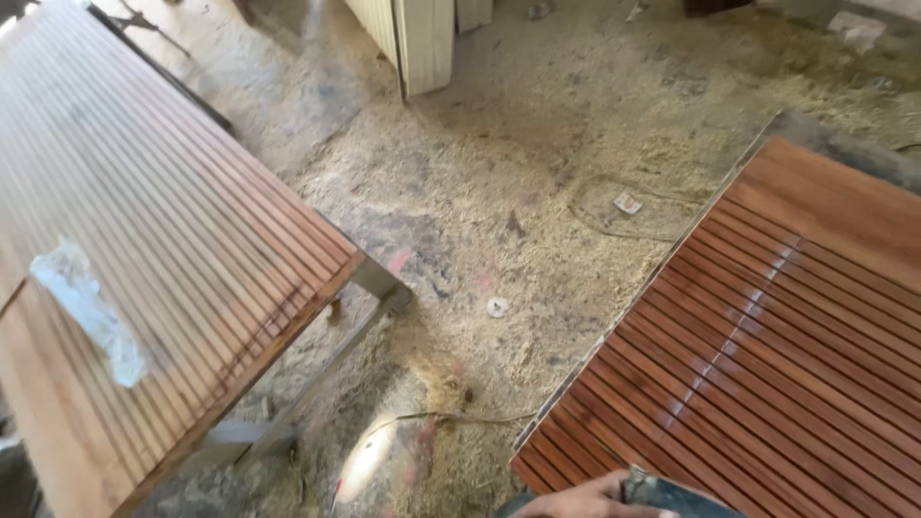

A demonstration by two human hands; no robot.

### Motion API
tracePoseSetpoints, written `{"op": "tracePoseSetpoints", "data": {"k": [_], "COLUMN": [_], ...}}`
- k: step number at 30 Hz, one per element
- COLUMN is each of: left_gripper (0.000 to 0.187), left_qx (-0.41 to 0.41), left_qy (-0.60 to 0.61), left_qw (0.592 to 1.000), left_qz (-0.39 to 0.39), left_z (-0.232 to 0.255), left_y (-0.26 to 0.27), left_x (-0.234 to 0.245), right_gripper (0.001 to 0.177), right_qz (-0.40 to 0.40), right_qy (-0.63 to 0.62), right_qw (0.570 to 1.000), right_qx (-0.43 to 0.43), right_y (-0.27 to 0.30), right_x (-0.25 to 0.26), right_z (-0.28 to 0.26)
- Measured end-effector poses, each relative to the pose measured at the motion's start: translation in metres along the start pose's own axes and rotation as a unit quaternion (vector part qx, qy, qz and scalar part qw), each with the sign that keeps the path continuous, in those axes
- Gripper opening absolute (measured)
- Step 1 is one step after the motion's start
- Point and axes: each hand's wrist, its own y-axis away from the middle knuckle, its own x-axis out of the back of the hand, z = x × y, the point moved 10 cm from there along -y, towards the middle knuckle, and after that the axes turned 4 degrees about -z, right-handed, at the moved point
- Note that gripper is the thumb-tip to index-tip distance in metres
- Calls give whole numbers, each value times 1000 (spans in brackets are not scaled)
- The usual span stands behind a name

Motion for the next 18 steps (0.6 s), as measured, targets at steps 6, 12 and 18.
{"op": "tracePoseSetpoints", "data": {"k": [6,12,18], "left_gripper": [50,46,26], "left_qx": [-17,-66,-1], "left_qy": [88,124,101], "left_qw": [986,987,993], "left_qz": [143,74,57], "left_z": [35,27,5], "left_y": [8,-7,-18], "left_x": [61,54,52], "right_gripper": [46,41,56], "right_qz": [-48,-152,-192], "right_qy": [101,179,184], "right_qw": [994,962,952], "right_qx": [-6,-141,-149], "right_y": [70,109,100], "right_x": [8,-42,-55], "right_z": [85,191,171]}}
